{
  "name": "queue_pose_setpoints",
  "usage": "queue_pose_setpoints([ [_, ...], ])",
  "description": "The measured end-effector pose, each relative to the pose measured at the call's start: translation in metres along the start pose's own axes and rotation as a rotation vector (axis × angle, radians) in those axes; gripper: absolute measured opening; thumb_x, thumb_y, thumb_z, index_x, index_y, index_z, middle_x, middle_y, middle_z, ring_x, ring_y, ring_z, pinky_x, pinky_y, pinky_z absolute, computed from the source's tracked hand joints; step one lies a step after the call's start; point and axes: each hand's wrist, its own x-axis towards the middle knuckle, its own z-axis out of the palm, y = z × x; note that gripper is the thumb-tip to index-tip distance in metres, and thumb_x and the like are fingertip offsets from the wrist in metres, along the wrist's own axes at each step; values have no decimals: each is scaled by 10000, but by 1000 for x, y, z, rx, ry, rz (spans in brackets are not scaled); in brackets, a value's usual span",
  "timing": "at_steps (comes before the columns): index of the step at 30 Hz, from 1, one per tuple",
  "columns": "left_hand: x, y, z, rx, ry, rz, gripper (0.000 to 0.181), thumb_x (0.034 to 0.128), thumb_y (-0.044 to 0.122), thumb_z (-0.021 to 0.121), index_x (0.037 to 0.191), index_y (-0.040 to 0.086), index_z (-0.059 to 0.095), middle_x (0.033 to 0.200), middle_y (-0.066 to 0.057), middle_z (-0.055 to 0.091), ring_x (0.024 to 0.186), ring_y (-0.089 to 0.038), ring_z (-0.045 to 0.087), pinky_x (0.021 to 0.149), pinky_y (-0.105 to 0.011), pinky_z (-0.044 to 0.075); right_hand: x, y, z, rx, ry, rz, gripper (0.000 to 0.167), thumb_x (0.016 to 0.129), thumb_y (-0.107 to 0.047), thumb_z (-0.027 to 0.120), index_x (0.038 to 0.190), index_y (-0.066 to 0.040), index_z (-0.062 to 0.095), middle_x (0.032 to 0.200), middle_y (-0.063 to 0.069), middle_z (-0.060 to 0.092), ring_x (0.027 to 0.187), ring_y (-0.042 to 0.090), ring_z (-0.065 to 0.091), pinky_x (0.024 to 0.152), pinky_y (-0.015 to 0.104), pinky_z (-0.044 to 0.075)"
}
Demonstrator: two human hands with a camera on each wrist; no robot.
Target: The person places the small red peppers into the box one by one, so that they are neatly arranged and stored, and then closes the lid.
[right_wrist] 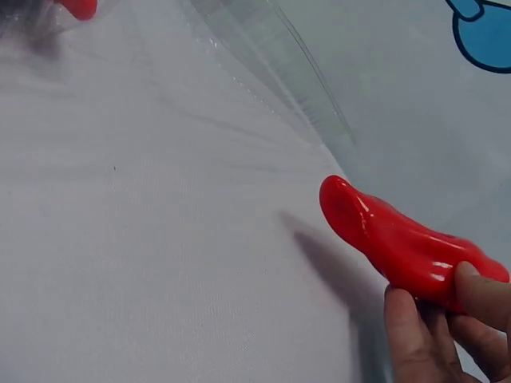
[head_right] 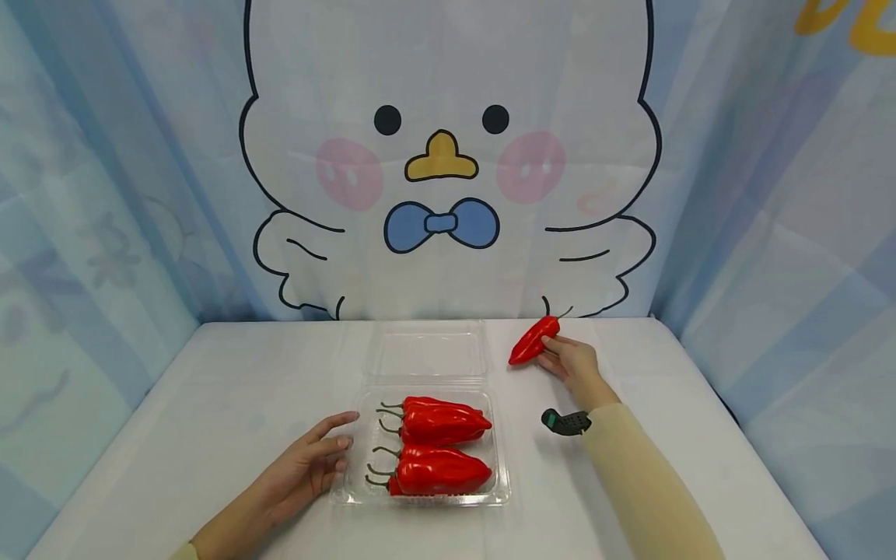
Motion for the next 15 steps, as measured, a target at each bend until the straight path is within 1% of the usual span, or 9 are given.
queue_pose_setpoints([
  [2,0,0,0,-3,-1,0,550,1037,137,599,1537,108,373,924,20,571,722,-54,581,666,-195,534,-3,0,1,-21,-6,-11,663,1042,-213,621,1623,-106,320,1641,139,385,977,109,678,1008,286,511],
  [4,0,0,0,-7,-1,-2,535,1040,134,593,1530,113,381,925,20,571,722,-56,582,666,-196,535,-6,-1,3,-48,-16,-24,656,1043,-242,622,1619,-116,336,1643,133,385,1127,156,647,1027,285,500],
  [6,1,0,-1,-10,-1,-4,521,1041,129,588,1522,117,388,928,21,570,722,-59,581,667,-198,535,-10,-2,6,-81,-33,-45,644,1049,-262,611,1616,-117,344,1648,134,376,1269,213,582,1040,285,488],
  [8,1,0,-1,-16,-4,-6,513,1042,126,583,1517,119,392,925,22,571,721,-60,580,667,-198,536,-14,-1,9,-112,-61,-65,635,1056,-270,596,1616,-109,342,1656,142,356,1354,251,517,1042,278,488],
  [11,0,0,-1,-20,-12,-4,509,1045,124,576,1518,116,388,918,24,572,721,-57,579,667,-196,536,-21,1,14,-141,-110,-93,622,1068,-252,573,1617,-92,329,1660,165,335,1363,273,492,994,251,529],
  [15,-1,0,-1,-17,-19,-2,516,1046,125,574,1524,112,379,917,26,575,720,-53,582,668,-194,538,-34,2,22,-138,-161,-122,605,1069,-224,571,1610,-84,342,1642,190,350,1231,225,560,898,220,575],
])
